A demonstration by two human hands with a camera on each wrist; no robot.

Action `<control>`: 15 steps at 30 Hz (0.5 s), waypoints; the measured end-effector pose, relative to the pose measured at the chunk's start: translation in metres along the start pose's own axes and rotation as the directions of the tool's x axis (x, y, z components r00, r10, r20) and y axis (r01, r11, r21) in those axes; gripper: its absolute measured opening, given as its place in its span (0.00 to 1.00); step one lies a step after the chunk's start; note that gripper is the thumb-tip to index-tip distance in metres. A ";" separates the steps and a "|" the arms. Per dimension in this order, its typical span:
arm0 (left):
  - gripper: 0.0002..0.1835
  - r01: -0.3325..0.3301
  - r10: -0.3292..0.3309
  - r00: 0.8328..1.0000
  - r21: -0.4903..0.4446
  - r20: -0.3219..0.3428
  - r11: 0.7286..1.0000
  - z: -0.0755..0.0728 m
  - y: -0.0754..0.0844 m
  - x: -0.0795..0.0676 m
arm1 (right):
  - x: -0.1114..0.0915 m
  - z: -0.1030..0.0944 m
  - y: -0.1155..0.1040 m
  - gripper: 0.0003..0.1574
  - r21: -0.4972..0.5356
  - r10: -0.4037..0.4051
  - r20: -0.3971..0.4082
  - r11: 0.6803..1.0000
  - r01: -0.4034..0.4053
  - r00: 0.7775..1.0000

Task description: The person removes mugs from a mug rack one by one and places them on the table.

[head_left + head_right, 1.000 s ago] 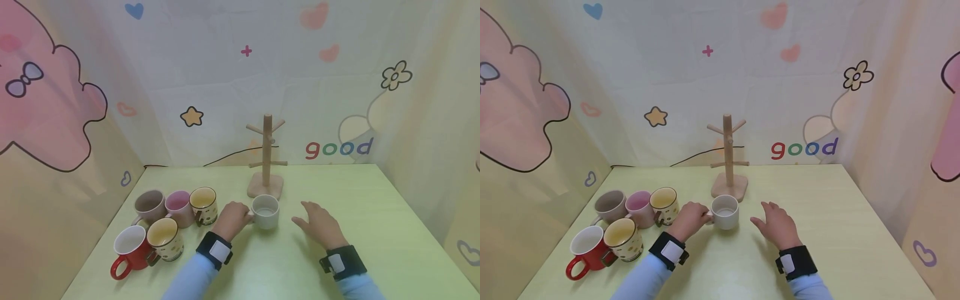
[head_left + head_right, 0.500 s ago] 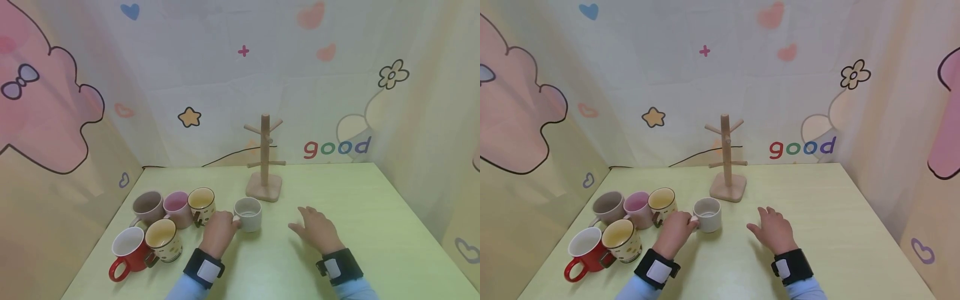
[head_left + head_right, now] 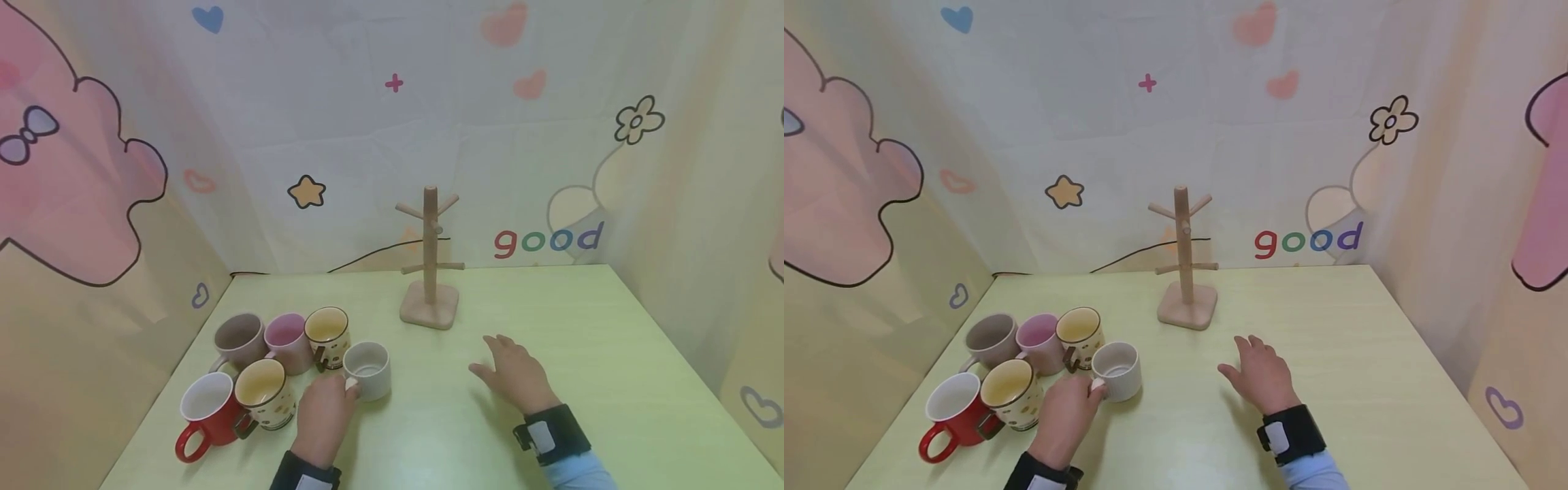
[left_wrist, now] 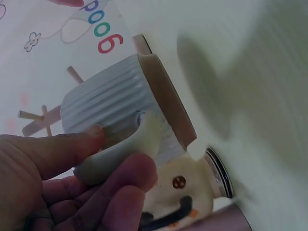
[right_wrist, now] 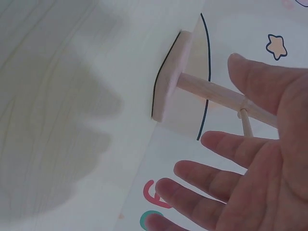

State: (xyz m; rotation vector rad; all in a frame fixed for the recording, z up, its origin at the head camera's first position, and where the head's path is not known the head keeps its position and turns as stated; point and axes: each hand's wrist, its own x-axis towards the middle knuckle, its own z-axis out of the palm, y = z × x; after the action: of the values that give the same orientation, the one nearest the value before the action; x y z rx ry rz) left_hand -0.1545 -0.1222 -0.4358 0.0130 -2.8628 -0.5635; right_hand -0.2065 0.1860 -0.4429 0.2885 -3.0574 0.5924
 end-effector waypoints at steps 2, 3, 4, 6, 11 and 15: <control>0.15 0.019 -0.019 1.000 0.016 -0.004 1.000 -0.002 -0.006 -0.006 | 0.000 0.000 0.000 0.41 0.004 -0.004 -0.004 1.000 0.004 1.000; 0.14 0.023 -0.023 1.000 0.024 -0.007 0.999 -0.004 -0.008 -0.009 | 0.000 0.001 -0.001 0.41 0.006 -0.005 -0.006 1.000 0.005 1.000; 0.14 0.027 -0.027 1.000 0.036 -0.004 0.999 -0.005 -0.011 -0.011 | 0.000 0.001 -0.001 0.41 0.007 -0.005 -0.008 1.000 0.005 1.000; 0.15 0.033 -0.032 0.999 0.052 -0.007 0.998 -0.007 -0.016 -0.016 | 0.000 0.001 -0.001 0.41 0.008 -0.004 -0.011 1.000 0.004 1.000; 0.15 0.039 -0.038 0.999 0.065 -0.022 0.997 -0.010 -0.027 -0.021 | 0.001 0.002 -0.002 0.41 0.016 -0.002 -0.009 1.000 0.002 1.000; 0.16 0.094 -0.096 0.995 0.084 0.016 0.992 -0.012 -0.034 -0.025 | 0.001 0.003 -0.002 0.41 0.026 -0.003 0.009 1.000 0.003 1.000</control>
State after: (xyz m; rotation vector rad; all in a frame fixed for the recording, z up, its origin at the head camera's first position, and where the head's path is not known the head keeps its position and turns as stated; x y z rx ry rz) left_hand -0.1288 -0.1569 -0.4429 0.1591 -2.9151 -0.4647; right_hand -0.2070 0.1825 -0.4450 0.2970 -3.0595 0.6323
